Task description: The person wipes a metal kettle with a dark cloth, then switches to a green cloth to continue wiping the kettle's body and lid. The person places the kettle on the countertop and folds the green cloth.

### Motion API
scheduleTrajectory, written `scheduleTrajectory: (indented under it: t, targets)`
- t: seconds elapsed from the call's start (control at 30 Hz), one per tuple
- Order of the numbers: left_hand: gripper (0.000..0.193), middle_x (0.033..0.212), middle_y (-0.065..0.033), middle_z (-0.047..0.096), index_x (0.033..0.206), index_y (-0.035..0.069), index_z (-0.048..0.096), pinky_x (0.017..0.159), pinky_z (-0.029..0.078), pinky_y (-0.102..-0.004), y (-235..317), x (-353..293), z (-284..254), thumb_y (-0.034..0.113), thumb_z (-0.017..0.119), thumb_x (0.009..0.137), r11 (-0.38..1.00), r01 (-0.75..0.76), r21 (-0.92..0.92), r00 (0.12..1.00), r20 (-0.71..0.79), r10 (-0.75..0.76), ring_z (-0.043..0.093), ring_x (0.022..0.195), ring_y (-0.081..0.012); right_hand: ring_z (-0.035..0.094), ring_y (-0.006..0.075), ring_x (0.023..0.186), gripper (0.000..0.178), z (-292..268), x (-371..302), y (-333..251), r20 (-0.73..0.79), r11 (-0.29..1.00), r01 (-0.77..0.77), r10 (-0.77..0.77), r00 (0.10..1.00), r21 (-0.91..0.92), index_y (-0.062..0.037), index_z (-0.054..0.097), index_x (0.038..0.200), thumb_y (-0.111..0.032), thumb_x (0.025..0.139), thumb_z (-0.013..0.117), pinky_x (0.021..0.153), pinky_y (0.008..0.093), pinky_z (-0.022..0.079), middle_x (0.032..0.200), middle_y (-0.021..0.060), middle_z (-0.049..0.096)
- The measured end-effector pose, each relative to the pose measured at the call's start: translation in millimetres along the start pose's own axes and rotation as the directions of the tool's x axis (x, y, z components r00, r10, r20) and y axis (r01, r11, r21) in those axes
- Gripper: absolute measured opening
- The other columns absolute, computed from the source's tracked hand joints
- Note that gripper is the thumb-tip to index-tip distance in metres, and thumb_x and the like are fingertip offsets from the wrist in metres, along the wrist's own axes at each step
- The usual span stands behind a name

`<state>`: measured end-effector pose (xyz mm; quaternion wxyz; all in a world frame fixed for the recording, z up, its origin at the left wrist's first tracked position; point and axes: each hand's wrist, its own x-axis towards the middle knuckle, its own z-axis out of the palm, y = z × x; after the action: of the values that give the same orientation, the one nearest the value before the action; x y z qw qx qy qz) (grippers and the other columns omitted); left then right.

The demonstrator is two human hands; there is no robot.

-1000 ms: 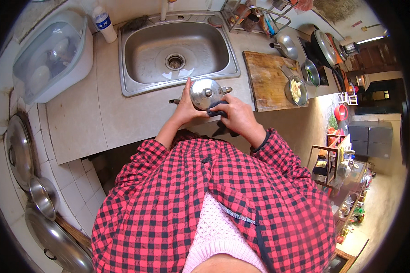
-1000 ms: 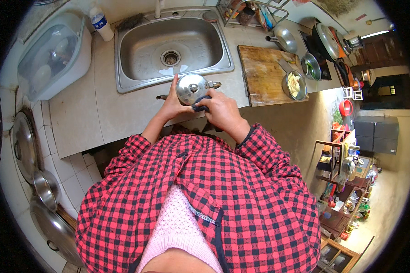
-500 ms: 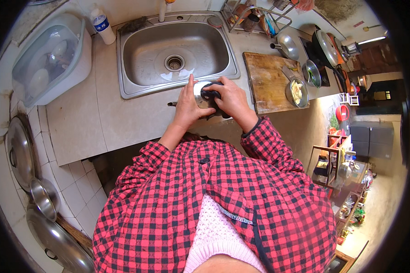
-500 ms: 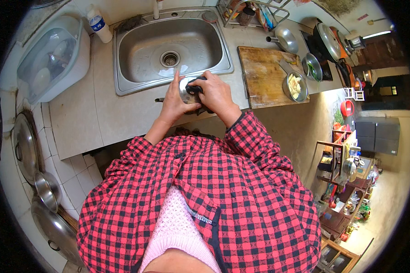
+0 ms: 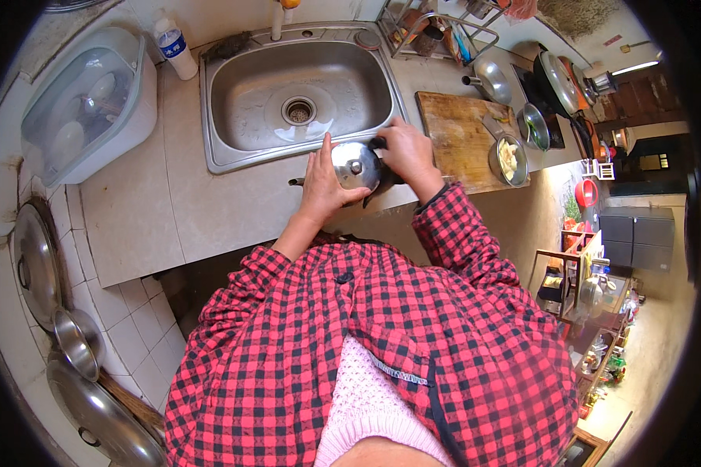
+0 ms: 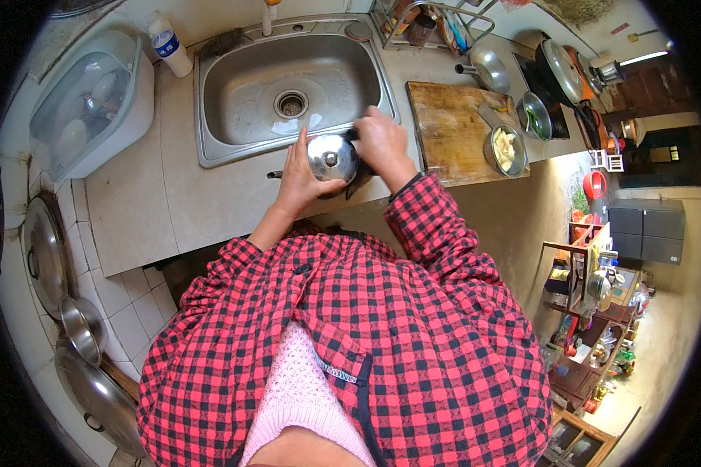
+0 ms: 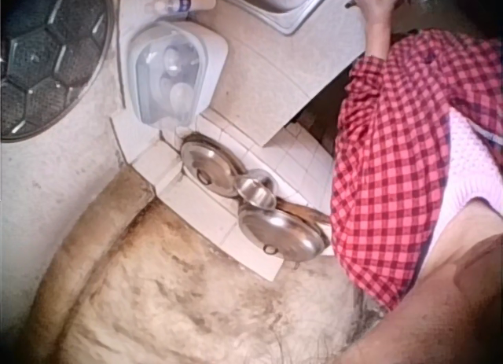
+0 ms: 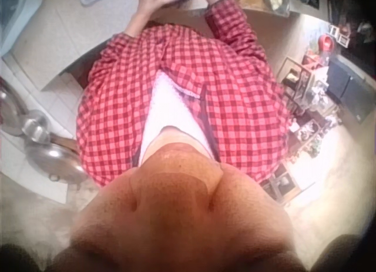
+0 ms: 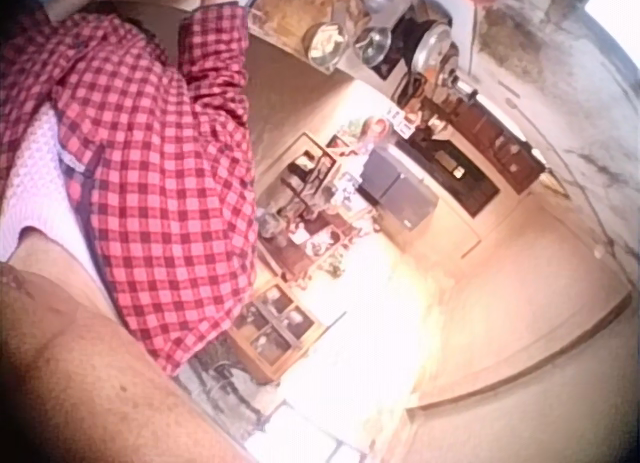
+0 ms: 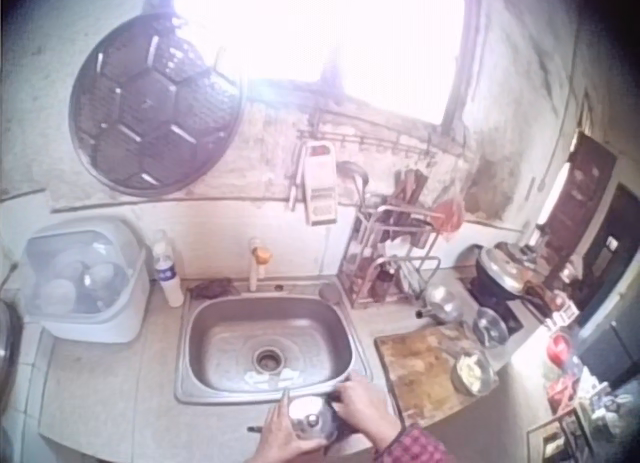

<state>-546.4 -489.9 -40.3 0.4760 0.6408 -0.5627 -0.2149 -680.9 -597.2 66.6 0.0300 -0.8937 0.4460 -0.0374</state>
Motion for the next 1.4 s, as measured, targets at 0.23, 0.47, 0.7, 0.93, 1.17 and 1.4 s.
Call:
scheduleTrajectory:
  t: [0.23, 0.47, 0.7, 0.93, 1.17, 1.4]
  targets:
    - [0.132, 0.133, -0.0230, 0.046, 0.148, -0.003, 0.014, 0.105, 0.038, -0.0430, 3.5, -0.8, 0.3, 0.038, 0.091, 0.048, 0.998, 0.055, -0.039, 0.998, -0.032, -0.056, 0.046, 0.124, -0.0373, 0.062, 0.0276, 0.084, 0.022, 21.2, -1.4, -33.8, -0.207, 0.962, 0.241, -0.212, 0.955, 0.126, -0.0212, 0.075, 0.088, -0.010, 0.072, 0.066, 0.071, 0.0398, 0.053, 0.092, 0.0048, 0.061]
    - [0.133, 0.131, -0.0202, 0.048, 0.146, -0.007, 0.012, 0.105, 0.036, -0.0440, 4.9, -1.4, -0.8, 0.036, 0.091, 0.049, 0.997, 0.070, -0.014, 0.998, -0.007, -0.070, 0.046, 0.120, -0.0377, 0.064, 0.0308, 0.083, 0.022, 25.9, 28.4, -8.3, -0.096, 0.985, 0.162, -0.156, 0.983, 0.066, -0.0196, 0.076, 0.090, -0.011, 0.075, 0.062, 0.070, 0.0422, 0.053, 0.092, 0.0089, 0.064]
    - [0.129, 0.132, -0.0227, 0.046, 0.148, -0.004, 0.014, 0.105, 0.038, -0.0414, 5.9, -1.1, -1.3, 0.034, 0.091, 0.051, 0.997, 0.081, 0.022, 0.997, -0.017, -0.080, 0.047, 0.123, -0.0370, 0.062, 0.0289, 0.088, 0.023, 21.2, 24.5, -16.2, -0.163, 0.936, 0.296, -0.267, 0.950, 0.192, -0.0217, 0.076, 0.088, -0.009, 0.074, 0.064, 0.074, 0.0408, 0.053, 0.091, 0.0052, 0.063]
    - [0.127, 0.131, -0.0212, 0.048, 0.146, -0.005, 0.017, 0.104, 0.038, -0.0425, 8.5, -0.6, -1.6, 0.035, 0.091, 0.052, 0.996, 0.095, -0.004, 0.996, -0.004, -0.095, 0.047, 0.120, -0.0373, 0.063, 0.0297, 0.096, 0.031, 2.2, 9.7, 27.3, 0.111, 0.989, -0.144, 0.141, 0.984, 0.017, -0.0232, 0.075, 0.095, -0.005, 0.075, 0.061, 0.077, 0.0426, 0.052, 0.102, 0.0062, 0.063]
    - [0.123, 0.127, -0.0220, 0.049, 0.146, -0.004, 0.021, 0.104, 0.039, -0.0424, 8.9, 1.0, -2.1, 0.034, 0.091, 0.052, 0.998, 0.055, 0.004, 0.998, -0.005, -0.055, 0.047, 0.120, -0.0374, 0.063, 0.0273, 0.090, 0.025, 24.9, -29.9, 5.6, -0.224, 0.987, 0.052, -0.017, 0.974, 0.152, -0.0167, 0.070, 0.095, -0.010, 0.071, 0.070, 0.071, 0.0391, 0.054, 0.099, 0.0045, 0.060]
    - [0.123, 0.128, -0.0227, 0.047, 0.146, -0.005, 0.022, 0.104, 0.039, -0.0412, 7.6, 0.4, -1.8, 0.032, 0.091, 0.052, 0.998, 0.055, 0.026, 0.998, 0.022, -0.056, 0.047, 0.121, -0.0369, 0.060, 0.0259, 0.078, 0.008, 25.0, -52.0, -6.7, -0.351, 0.983, 0.183, -0.168, 0.921, 0.011, -0.0083, 0.065, 0.081, -0.010, 0.074, 0.062, 0.064, 0.0382, 0.052, 0.090, 0.0071, 0.057]
